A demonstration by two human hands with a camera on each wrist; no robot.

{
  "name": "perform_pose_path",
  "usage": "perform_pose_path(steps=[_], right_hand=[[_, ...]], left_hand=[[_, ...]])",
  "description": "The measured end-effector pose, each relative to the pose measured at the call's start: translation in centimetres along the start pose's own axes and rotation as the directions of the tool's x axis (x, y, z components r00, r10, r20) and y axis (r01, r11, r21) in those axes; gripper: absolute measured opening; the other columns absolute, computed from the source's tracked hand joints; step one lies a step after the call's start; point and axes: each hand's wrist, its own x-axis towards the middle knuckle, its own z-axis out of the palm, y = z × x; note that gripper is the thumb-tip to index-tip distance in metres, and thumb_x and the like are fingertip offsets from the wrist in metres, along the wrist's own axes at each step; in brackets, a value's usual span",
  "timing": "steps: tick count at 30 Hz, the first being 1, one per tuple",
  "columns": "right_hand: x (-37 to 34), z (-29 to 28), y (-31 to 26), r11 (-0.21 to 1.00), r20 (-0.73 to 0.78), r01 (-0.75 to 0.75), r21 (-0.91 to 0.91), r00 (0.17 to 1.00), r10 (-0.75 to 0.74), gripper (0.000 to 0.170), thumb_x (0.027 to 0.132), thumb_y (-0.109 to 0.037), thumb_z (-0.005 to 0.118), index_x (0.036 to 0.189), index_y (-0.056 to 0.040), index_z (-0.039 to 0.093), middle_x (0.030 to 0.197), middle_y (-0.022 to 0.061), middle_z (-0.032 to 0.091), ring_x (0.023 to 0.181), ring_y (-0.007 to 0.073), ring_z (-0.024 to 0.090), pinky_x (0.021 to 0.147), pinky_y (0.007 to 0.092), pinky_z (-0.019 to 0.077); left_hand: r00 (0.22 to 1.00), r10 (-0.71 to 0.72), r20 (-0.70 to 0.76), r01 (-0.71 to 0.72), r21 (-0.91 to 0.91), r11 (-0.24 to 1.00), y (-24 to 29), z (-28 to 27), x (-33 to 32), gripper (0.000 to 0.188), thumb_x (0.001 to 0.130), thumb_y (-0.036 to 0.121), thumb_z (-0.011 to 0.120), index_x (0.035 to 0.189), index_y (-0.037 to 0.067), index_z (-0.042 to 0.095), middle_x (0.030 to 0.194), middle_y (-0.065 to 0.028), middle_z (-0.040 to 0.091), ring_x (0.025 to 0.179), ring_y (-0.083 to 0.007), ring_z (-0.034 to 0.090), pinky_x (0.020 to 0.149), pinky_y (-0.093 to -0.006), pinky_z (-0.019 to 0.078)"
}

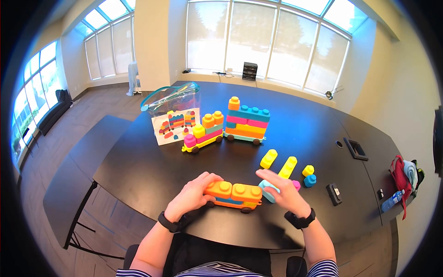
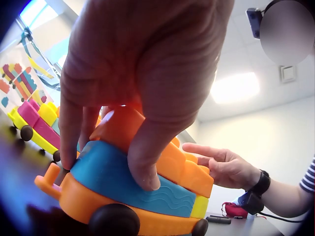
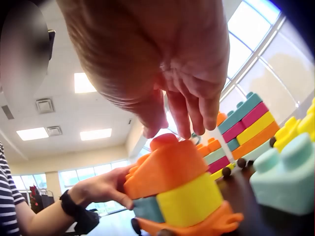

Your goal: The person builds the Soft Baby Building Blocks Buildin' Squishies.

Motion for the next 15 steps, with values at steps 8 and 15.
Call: perform_pose_path(steps=[8,15], right_hand=[[-3.0,-1.5,5.1,0.920,0.217,-0.139,-0.367,0.949,0.230,0.071,0.085,-0.011,0.083,0.151,-0.0245,0.060,0.157,0.0187,0.051,0.145,0.0396,0.049,0.115,0.0478,0.0494],[-1.6,-1.2,5.9,0.873,0.145,-0.139,-0.468,0.962,0.231,0.072,0.083,-0.012,0.084,0.150,-0.0231,0.060,0.146,0.0142,0.061,0.139,0.0386,0.055,0.112,0.0472,0.0507]], left_hand=[[1.000,-0.018,0.005,0.018,-0.014,1.000,-0.8,-0.3,-0.2,0.059,0.078,0.000,0.083,0.131,0.016,0.062,0.121,-0.0072,0.065,0.116,-0.0361,0.066,0.096,-0.0448,0.0554],[1.000,-0.008,0.019,0.008,-0.024,1.000,-0.1,0.6,0.3,0.059,0.078,0.000,0.083,0.131,0.016,0.062,0.122,-0.0072,0.064,0.117,-0.0363,0.066,0.096,-0.0448,0.0555]])
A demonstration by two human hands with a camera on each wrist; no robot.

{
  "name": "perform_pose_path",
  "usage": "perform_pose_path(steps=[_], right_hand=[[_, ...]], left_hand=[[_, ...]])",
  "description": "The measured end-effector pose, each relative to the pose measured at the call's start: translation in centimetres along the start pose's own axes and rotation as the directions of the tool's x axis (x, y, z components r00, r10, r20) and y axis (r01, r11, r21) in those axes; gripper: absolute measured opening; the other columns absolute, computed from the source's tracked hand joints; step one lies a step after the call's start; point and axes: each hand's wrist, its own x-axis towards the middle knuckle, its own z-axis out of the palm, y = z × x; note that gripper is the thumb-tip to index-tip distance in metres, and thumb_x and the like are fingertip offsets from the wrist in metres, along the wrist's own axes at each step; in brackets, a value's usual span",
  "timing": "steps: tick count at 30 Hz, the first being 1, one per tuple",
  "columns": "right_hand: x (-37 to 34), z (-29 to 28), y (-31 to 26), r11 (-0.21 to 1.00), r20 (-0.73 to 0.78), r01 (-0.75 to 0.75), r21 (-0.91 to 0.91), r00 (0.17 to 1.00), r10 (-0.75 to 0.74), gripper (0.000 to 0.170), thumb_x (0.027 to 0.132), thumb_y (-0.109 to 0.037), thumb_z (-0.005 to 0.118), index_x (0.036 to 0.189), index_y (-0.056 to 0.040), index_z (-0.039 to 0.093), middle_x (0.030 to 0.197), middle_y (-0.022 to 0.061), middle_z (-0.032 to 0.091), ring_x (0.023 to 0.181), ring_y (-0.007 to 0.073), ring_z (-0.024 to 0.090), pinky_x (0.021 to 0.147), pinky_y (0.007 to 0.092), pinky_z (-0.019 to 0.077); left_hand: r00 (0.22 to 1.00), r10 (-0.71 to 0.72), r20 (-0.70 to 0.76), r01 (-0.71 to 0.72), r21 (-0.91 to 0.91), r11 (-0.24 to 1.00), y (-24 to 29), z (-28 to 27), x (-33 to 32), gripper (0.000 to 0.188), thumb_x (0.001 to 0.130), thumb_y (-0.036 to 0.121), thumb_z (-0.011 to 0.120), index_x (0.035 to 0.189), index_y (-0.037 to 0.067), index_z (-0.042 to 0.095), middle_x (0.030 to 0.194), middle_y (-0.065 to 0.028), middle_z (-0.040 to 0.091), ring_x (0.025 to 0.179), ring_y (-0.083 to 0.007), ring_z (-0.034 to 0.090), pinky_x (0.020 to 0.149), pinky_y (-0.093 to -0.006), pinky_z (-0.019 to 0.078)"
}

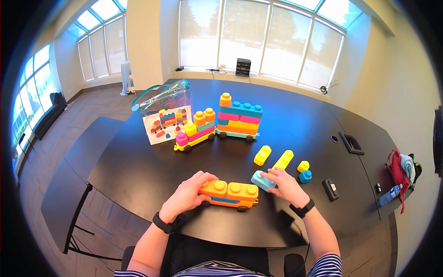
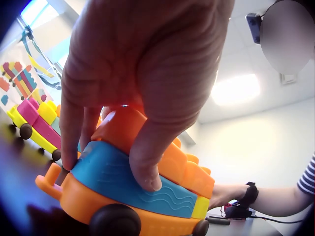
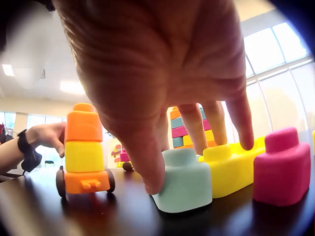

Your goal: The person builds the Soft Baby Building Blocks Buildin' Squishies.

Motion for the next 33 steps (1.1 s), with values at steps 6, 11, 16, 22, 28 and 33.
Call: perform_pose_path(steps=[6,11,16,22,28,33], right_hand=[[3.5,0.4,1.0,1.000,-0.010,0.007,-0.027,1.000,-0.007,0.063,0.086,-0.014,0.082,0.146,-0.0180,0.063,0.129,0.0111,0.071,0.124,0.0347,0.063,0.104,0.0476,0.0529],[8.7,-1.9,2.6,0.997,0.074,-0.081,-0.015,0.994,0.082,0.054,0.086,-0.004,0.075,0.138,-0.0163,0.070,0.140,0.0149,0.066,0.128,0.0370,0.061,0.108,0.0479,0.0518],[12.6,1.3,7.1,0.953,0.004,-0.059,-0.296,0.998,0.063,0.057,0.083,0.004,0.072,0.134,-0.0205,0.073,0.144,0.0087,0.063,0.133,0.0313,0.060,0.106,0.0457,0.0532],[13.5,0.1,6.3,0.982,0.053,-0.138,-0.126,0.988,0.145,0.050,0.075,-0.007,0.084,0.124,-0.0112,0.073,0.127,0.0143,0.072,0.123,0.0350,0.066,0.104,0.0462,0.0547],[11.6,-4.6,1.2,0.984,-0.159,0.004,0.176,0.987,0.025,0.052,0.084,-0.019,0.084,0.132,-0.0057,0.069,0.109,0.0147,0.075,0.099,0.0311,0.070,0.088,0.0397,0.0552],[8.6,-6.5,-5.8,0.917,-0.260,0.327,0.226,0.928,-0.267,0.058,0.086,-0.017,0.084,0.140,-0.0071,0.064,0.114,0.0133,0.072,0.100,0.0295,0.068,0.085,0.0383,0.0548]], left_hand=[[1.000,0.007,0.008,-0.007,-0.019,1.000,0.9,0.7,0.3,0.058,0.080,0.000,0.081,0.132,0.016,0.061,0.122,-0.0078,0.064,0.117,-0.0368,0.066,0.097,-0.0448,0.0557],[1.000,0.026,0.011,-0.026,-0.017,1.000,1.7,1.5,0.7,0.058,0.081,0.000,0.080,0.133,0.016,0.061,0.122,-0.0084,0.064,0.116,-0.0373,0.066,0.097,-0.0461,0.0562],[1.000,0.030,0.005,-0.030,-0.009,1.000,1.5,2.0,0.9,0.059,0.080,0.008,0.088,0.133,0.015,0.062,0.118,-0.0091,0.065,0.114,-0.0368,0.066,0.095,-0.0440,0.0562],[0.999,0.036,0.001,-0.036,-0.027,0.999,0.7,1.8,0.9,0.075,0.077,0.009,0.089,0.143,0.014,0.054,0.127,-0.0125,0.066,0.115,-0.0379,0.066,0.098,-0.0453,0.0554],[0.999,-0.043,0.005,0.043,-0.140,0.989,-0.4,1.5,0.4,0.093,0.075,0.009,0.093,0.153,0.012,0.042,0.129,-0.0162,0.068,0.116,-0.0346,0.070,0.097,-0.0430,0.0572],[0.995,-0.095,0.027,0.099,-0.260,0.961,-1.0,0.8,0.5,0.090,0.076,0.003,0.090,0.152,0.011,0.042,0.130,-0.0162,0.071,0.120,-0.0322,0.070,0.101,-0.0407,0.0588]])
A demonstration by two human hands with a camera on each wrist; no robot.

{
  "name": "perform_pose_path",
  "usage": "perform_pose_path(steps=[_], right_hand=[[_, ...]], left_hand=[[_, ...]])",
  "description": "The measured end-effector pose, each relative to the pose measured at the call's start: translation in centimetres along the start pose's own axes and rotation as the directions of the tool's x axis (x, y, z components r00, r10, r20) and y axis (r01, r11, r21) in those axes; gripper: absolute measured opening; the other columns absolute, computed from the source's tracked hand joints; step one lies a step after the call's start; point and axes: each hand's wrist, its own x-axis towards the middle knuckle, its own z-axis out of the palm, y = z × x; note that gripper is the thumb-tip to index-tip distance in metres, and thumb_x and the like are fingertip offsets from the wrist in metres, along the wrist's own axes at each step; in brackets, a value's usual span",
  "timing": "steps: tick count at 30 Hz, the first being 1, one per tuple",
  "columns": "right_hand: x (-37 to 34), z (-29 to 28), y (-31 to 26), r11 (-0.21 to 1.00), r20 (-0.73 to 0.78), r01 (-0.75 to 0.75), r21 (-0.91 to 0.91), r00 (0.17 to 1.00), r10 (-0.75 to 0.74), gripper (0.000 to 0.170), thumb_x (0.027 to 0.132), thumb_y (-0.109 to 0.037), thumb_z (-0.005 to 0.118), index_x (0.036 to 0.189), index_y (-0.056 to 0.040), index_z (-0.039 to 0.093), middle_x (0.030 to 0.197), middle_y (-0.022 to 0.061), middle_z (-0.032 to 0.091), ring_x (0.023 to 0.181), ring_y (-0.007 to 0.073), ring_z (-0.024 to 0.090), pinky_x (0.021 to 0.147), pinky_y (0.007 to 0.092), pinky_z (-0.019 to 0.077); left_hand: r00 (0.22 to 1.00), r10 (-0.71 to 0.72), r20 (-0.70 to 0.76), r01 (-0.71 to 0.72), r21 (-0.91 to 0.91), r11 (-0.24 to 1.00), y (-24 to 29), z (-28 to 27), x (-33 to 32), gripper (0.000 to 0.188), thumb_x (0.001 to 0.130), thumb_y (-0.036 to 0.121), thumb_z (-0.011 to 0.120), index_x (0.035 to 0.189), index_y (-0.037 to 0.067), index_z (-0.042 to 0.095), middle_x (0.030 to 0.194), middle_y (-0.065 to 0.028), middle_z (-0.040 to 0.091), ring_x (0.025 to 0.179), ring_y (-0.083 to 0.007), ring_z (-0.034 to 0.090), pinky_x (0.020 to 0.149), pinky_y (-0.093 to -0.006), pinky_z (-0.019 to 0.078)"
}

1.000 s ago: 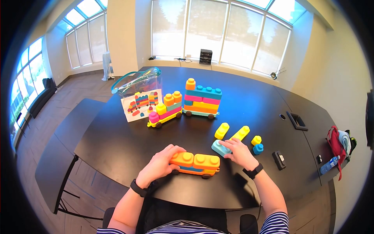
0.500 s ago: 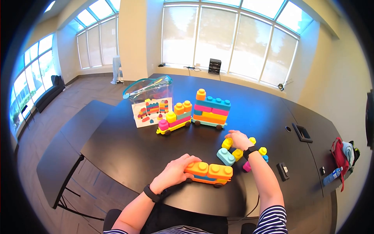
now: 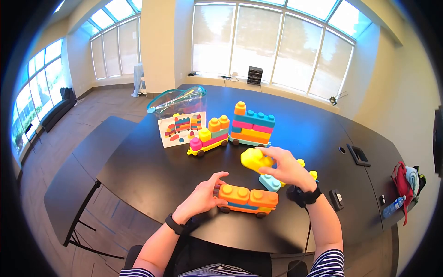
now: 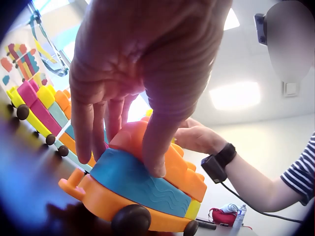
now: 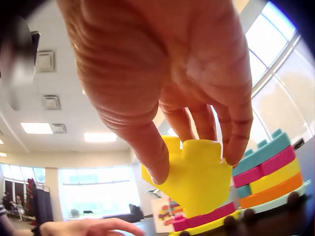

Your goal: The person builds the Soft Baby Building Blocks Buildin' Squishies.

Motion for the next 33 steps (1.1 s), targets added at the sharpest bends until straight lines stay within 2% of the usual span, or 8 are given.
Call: perform_pose_path(steps=[5,7,12,17,26,29,32,33], right_hand=[[-0.3,2.2,-4.8,0.998,0.047,0.066,-0.015,0.997,-0.065,0.051,0.087,-0.021,0.084,0.134,-0.0062,0.068,0.106,0.0148,0.071,0.101,0.0350,0.067,0.090,0.0436,0.0545],[-0.3,2.9,-5.8,0.999,0.112,0.034,0.019,0.993,-0.036,0.050,0.086,-0.019,0.083,0.131,-0.0029,0.068,0.108,0.0166,0.071,0.102,0.0378,0.070,0.091,0.0439,0.0559],[-0.9,4.0,-5.9,0.999,0.214,-0.022,-0.028,0.976,0.028,0.048,0.085,-0.017,0.081,0.129,-0.0041,0.070,0.108,0.0164,0.070,0.100,0.0367,0.071,0.090,0.0439,0.0574],[-1.8,5.1,-6.6,0.990,0.180,-0.025,-0.141,0.982,0.051,0.048,0.084,-0.019,0.082,0.128,-0.0049,0.071,0.105,0.0138,0.069,0.089,0.0366,0.072,0.081,0.0442,0.0587],[-2.7,5.9,-6.0,0.990,0.108,0.018,-0.139,0.994,-0.003,0.053,0.086,-0.022,0.082,0.135,-0.0061,0.068,0.106,0.0127,0.069,0.084,0.0349,0.072,0.075,0.0431,0.0579],[-2.5,4.5,-6.3,0.998,0.243,-0.057,0.000,0.969,0.056,0.056,0.091,-0.023,0.080,0.142,-0.0060,0.064,0.120,0.0151,0.071,0.100,0.0345,0.073,0.087,0.0408,0.0585],[-2.9,3.1,-3.8,0.988,0.179,-0.041,0.149,0.984,0.014,0.056,0.096,-0.023,0.076,0.148,-0.0063,0.060,0.138,0.0180,0.068,0.123,0.0342,0.068,0.104,0.0393,0.0535],[-3.1,1.5,-3.6,0.954,0.176,-0.200,0.224,0.971,0.162,0.055,0.099,-0.021,0.073,0.149,-0.0061,0.059,0.148,0.0195,0.063,0.136,0.0345,0.060,0.115,0.0397,0.0467]], left_hand=[[1.000,-0.022,-0.016,0.022,0.000,1.000,0.7,-0.1,-0.1,0.084,0.077,-0.006,0.086,0.149,0.001,0.044,0.129,-0.0167,0.073,0.118,-0.0310,0.073,0.102,-0.0410,0.0600],[1.000,0.004,-0.020,-0.004,-0.022,1.000,-0.2,0.2,0.2,0.086,0.076,-0.003,0.087,0.150,0.003,0.044,0.127,-0.0169,0.073,0.119,-0.0325,0.072,0.102,-0.0415,0.0594],[1.000,0.009,-0.025,-0.011,-0.057,0.998,-0.3,0.2,0.1,0.085,0.076,-0.001,0.088,0.150,0.005,0.046,0.124,-0.0177,0.074,0.118,-0.0323,0.073,0.101,-0.0413,0.0590],[1.000,-0.010,-0.026,0.010,0.001,1.000,0.1,0.3,0.1,0.084,0.076,-0.001,0.087,0.149,0.006,0.046,0.124,-0.0192,0.074,0.116,-0.0327,0.073,0.098,-0.0419,0.0587],[0.997,0.053,-0.049,-0.050,0.066,0.997,1.7,0.5,-0.5,0.077,0.079,-0.001,0.084,0.146,0.011,0.048,0.122,-0.0213,0.073,0.119,-0.0408,0.070,0.098,-0.0462,0.0573],[0.997,0.064,-0.048,-0.059,0.100,0.993,1.8,0.4,-0.7,0.074,0.080,-0.001,0.084,0.145,0.011,0.049,0.122,-0.0221,0.072,0.120,-0.0418,0.068,0.098,-0.0474,0.0568],[0.993,0.110,-0.053,-0.101,0.144,0.984,1.0,0.6,-0.5,0.076,0.082,-0.003,0.083,0.148,0.012,0.048,0.120,-0.0163,0.075,0.112,-0.0335,0.074,0.095,-0.0405,0.0598],[0.991,0.120,-0.058,-0.111,0.143,0.984,1.0,0.6,-0.5,0.076,0.082,-0.003,0.083,0.148,0.012,0.048,0.121,-0.0166,0.074,0.113,-0.0334,0.074,0.095,-0.0405,0.0597]])
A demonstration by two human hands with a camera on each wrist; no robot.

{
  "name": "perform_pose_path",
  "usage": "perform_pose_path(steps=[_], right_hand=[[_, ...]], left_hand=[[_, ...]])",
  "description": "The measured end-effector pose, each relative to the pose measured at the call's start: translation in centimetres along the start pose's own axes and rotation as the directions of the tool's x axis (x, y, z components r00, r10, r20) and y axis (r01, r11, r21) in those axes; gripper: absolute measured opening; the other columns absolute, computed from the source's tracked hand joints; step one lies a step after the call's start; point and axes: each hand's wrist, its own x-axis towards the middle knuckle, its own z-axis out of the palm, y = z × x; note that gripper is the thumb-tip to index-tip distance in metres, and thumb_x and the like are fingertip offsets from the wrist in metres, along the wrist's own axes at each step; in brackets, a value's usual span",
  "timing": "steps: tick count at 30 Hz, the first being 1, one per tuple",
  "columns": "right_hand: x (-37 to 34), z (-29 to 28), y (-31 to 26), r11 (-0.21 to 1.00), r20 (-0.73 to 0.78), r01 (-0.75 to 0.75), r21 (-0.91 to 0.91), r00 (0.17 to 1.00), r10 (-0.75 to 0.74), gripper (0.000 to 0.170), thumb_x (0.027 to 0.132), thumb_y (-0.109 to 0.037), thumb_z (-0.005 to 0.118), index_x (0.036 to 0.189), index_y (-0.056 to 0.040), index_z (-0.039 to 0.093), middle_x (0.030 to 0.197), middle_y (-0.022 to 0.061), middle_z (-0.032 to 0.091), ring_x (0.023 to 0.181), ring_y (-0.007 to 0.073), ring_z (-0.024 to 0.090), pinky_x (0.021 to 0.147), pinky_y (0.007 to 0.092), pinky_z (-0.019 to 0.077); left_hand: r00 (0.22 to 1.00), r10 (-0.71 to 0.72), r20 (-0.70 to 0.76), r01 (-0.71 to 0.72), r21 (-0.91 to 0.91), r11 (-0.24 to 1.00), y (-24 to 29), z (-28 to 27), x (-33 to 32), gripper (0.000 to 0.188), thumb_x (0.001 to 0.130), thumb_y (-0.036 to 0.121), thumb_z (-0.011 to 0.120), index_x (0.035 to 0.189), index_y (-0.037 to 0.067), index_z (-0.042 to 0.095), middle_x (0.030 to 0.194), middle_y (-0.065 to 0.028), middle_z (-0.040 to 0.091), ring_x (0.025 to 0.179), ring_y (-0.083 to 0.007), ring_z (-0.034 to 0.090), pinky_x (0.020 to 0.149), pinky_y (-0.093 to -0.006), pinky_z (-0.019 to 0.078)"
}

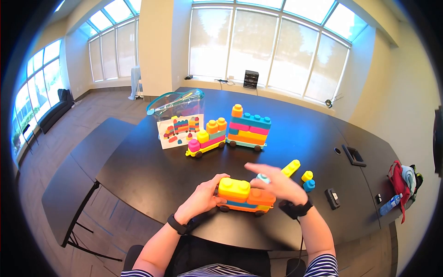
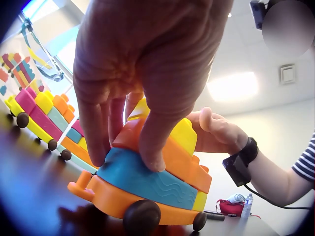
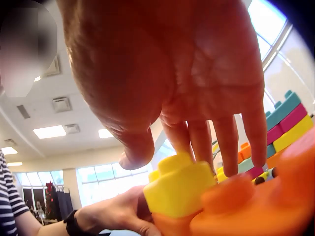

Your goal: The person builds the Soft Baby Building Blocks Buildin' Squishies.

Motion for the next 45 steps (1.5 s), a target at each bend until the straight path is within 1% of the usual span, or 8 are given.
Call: perform_pose_path(steps=[4,9,15,26,29,33,39,45], right_hand=[[-1.2,-5.9,7.4,0.911,-0.409,-0.193,-0.364,0.912,0.030,0.049,0.094,-0.027,0.078,0.137,-0.0057,0.067,0.136,0.0175,0.069,0.126,0.0360,0.065,0.107,0.0439,0.0524],[-5.9,-11.4,17.3,0.595,-0.575,-0.645,-0.480,0.743,0.342,0.051,0.088,-0.024,0.080,0.135,-0.0055,0.070,0.134,0.0189,0.070,0.124,0.0380,0.066,0.108,0.0449,0.0524],[-8.8,-11.1,19.7,0.516,-0.424,-0.810,-0.278,0.585,0.691,0.061,0.084,-0.028,0.086,0.139,-0.0084,0.069,0.135,0.0208,0.070,0.127,0.0347,0.067,0.109,0.0443,0.0534],[-7.3,-8.1,22.7,0.543,-0.496,-0.715,-0.440,0.698,0.517,0.057,0.073,-0.018,0.091,0.125,-0.0038,0.074,0.116,0.0216,0.076,0.110,0.0373,0.073,0.100,0.0437,0.0580],[-5.9,-8.0,20.0,0.671,-0.632,-0.617,-0.411,0.723,0.278,0.053,0.074,-0.017,0.090,0.122,-0.0022,0.073,0.113,0.0213,0.076,0.108,0.0381,0.073,0.100,0.0434,0.0584],[-3.6,-5.1,7.7,0.973,-0.387,-0.215,-0.085,0.907,0.166,0.045,0.080,-0.010,0.087,0.122,-0.0026,0.069,0.106,0.0101,0.075,0.101,0.0188,0.074,0.092,0.0348,0.0596],[-2.6,0.4,0.8,0.988,-0.129,0.099,-0.119,0.985,-0.115,0.045,0.081,-0.012,0.085,0.122,-0.0050,0.068,0.108,0.0092,0.072,0.096,0.0262,0.072,0.086,0.0354,0.0574],[-2.1,1.2,0.6,0.997,-0.062,0.019,-0.081,0.998,-0.024,0.045,0.081,-0.013,0.085,0.121,-0.0010,0.066,0.105,0.0118,0.071,0.093,0.0282,0.073,0.087,0.0358,0.0577]], left_hand=[[0.999,-0.041,0.009,0.041,-0.011,0.999,0.1,-0.3,-0.1,0.075,0.081,-0.001,0.084,0.146,0.011,0.048,0.127,-0.0197,0.070,0.120,-0.0384,0.069,0.099,-0.0436,0.0581],[0.999,-0.001,-0.046,-0.001,-0.041,0.999,1.3,-1.0,-0.4,0.084,0.080,0.001,0.087,0.153,0.014,0.048,0.136,-0.0163,0.064,0.125,-0.0348,0.066,0.103,-0.0411,0.0574],[0.979,0.195,-0.062,-0.197,-0.021,0.980,1.8,-1.7,0.2,0.071,0.081,0.003,0.087,0.147,0.015,0.062,0.132,-0.0099,0.064,0.123,-0.0263,0.066,0.105,-0.0387,0.0553],[0.990,0.138,0.004,-0.136,-0.138,0.981,1.3,-1.2,0.7,0.068,0.079,-0.004,0.083,0.141,0.017,0.067,0.126,-0.0080,0.069,0.117,-0.0272,0.068,0.098,-0.0386,0.0576],[0.992,0.127,0.001,-0.126,-0.120,0.985,1.3,-1.1,0.7,0.068,0.079,-0.005,0.084,0.141,0.018,0.067,0.125,-0.0071,0.069,0.116,-0.0265,0.068,0.097,-0.0375,0.0579],[0.996,0.089,0.006,-0.088,-0.112,0.990,1.6,-1.1,0.7,0.067,0.077,-0.004,0.086,0.139,0.015,0.068,0.126,-0.0055,0.070,0.118,-0.0233,0.068,0.099,-0.0361,0.0567],[0.992,0.127,0.002,-0.126,-0.131,0.983,0.8,-0.7,0.8,0.068,0.078,-0.005,0.084,0.140,0.018,0.067,0.125,-0.0068,0.069,0.116,-0.0270,0.068,0.098,-0.0384,0.0579],[0.994,0.111,0.005,-0.110,-0.124,0.986,1.4,-1.0,0.7,0.069,0.078,-0.006,0.083,0.141,0.018,0.066,0.126,-0.0076,0.068,0.117,-0.0282,0.068,0.098,-0.0393,0.0580]])
